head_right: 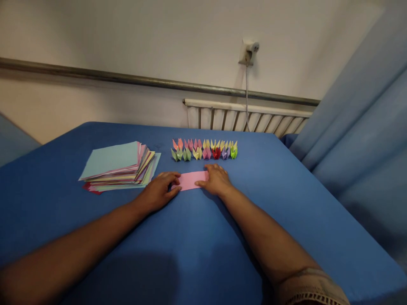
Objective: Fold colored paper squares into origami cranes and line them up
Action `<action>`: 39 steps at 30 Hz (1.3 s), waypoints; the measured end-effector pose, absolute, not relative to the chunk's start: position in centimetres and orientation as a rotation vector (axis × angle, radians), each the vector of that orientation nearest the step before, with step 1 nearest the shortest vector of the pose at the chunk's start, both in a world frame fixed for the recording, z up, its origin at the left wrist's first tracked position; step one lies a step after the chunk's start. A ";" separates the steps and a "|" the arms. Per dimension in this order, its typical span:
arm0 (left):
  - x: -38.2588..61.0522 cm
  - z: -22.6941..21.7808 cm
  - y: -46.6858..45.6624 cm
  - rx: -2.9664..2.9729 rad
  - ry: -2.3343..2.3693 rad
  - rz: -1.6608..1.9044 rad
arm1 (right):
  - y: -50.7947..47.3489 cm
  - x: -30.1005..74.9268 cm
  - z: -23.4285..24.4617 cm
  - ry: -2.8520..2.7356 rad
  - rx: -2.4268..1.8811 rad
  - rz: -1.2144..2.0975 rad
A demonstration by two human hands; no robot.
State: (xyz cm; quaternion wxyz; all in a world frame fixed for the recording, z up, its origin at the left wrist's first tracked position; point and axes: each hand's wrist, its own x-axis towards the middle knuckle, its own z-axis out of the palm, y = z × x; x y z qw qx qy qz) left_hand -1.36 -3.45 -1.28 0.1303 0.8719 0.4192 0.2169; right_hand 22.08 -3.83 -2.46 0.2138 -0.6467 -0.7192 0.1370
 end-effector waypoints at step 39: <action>-0.9 0.4 -3.3 1.462 1.221 1.054 | -3.8 21.9 -2.8 -1.413 -1.179 1.130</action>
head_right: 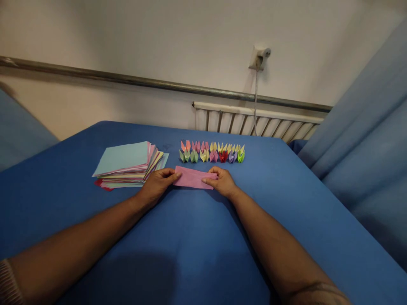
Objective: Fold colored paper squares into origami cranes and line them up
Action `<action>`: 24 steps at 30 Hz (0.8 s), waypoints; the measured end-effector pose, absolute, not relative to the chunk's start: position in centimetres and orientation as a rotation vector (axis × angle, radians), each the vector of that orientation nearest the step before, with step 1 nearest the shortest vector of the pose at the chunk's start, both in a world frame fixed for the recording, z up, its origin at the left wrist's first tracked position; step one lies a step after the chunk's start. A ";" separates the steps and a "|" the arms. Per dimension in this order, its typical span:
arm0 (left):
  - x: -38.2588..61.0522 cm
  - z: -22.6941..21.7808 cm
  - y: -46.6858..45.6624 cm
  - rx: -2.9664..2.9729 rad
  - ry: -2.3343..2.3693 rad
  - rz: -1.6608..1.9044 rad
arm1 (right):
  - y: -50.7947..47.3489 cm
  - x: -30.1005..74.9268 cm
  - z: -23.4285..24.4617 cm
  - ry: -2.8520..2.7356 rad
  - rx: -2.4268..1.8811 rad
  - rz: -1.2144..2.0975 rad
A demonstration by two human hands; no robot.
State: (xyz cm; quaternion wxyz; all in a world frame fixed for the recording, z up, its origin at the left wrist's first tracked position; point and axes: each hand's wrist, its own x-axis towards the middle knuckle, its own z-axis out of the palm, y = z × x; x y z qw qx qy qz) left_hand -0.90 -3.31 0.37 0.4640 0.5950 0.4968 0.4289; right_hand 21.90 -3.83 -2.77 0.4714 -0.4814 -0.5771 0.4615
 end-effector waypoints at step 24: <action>-0.6 0.4 -3.3 1.257 1.087 1.176 | -3.3 21.7 -3.2 -1.313 -1.131 1.076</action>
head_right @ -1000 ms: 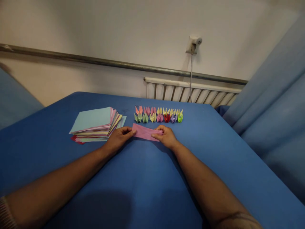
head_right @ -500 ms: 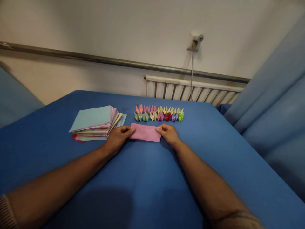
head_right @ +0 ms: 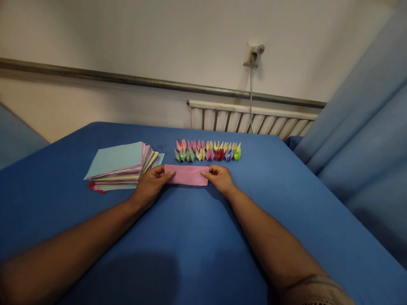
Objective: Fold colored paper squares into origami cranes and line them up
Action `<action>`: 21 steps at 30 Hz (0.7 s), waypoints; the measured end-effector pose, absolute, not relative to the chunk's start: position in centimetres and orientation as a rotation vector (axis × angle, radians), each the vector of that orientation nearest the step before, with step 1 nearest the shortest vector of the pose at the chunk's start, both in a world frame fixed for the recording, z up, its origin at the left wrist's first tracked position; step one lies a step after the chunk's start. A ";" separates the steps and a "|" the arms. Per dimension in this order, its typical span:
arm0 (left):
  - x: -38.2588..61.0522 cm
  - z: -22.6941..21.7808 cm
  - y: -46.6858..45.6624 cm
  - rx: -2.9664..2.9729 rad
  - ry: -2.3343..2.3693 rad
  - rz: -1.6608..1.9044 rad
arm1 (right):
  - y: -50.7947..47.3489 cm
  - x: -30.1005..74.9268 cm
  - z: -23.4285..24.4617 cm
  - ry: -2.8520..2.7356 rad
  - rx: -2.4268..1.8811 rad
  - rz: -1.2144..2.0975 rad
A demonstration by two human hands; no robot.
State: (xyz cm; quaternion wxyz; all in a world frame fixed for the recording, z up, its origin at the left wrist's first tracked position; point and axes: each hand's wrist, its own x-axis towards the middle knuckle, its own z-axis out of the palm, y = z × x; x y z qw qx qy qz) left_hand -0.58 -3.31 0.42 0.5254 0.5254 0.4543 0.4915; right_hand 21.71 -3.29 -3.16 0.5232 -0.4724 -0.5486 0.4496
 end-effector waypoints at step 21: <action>-0.8 0.2 -3.1 1.243 1.053 1.135 | -3.8 21.7 -2.2 -1.281 -1.070 1.011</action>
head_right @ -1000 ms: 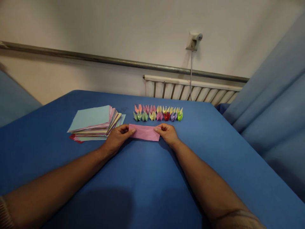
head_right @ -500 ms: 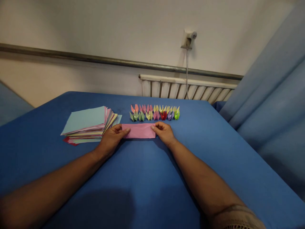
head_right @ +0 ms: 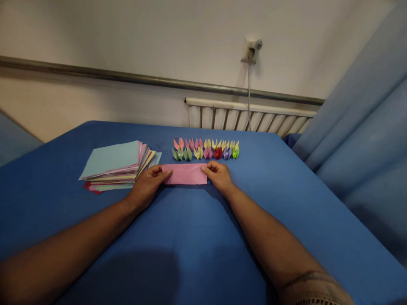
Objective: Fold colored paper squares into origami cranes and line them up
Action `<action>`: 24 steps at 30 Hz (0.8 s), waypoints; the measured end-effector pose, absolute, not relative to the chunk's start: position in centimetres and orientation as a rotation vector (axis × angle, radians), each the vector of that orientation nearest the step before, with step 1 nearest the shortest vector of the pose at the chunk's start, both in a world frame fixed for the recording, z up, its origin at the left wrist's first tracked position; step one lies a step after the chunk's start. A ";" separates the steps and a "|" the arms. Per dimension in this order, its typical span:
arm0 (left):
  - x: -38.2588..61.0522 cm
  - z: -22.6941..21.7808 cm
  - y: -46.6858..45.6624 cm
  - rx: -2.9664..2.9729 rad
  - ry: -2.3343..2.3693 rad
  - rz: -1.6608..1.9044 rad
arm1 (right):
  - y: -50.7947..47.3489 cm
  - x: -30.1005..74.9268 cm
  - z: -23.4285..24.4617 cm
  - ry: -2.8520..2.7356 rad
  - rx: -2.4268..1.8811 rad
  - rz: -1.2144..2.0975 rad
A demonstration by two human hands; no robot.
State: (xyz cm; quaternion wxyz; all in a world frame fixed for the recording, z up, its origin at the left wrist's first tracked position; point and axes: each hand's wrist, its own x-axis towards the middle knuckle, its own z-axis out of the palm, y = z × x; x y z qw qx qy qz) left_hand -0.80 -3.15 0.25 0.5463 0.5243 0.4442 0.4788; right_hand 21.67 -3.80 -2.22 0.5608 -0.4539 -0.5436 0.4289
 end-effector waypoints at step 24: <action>-0.5 0.5 -3.8 1.287 1.082 1.135 | -4.1 21.6 -2.7 -1.270 -1.067 0.973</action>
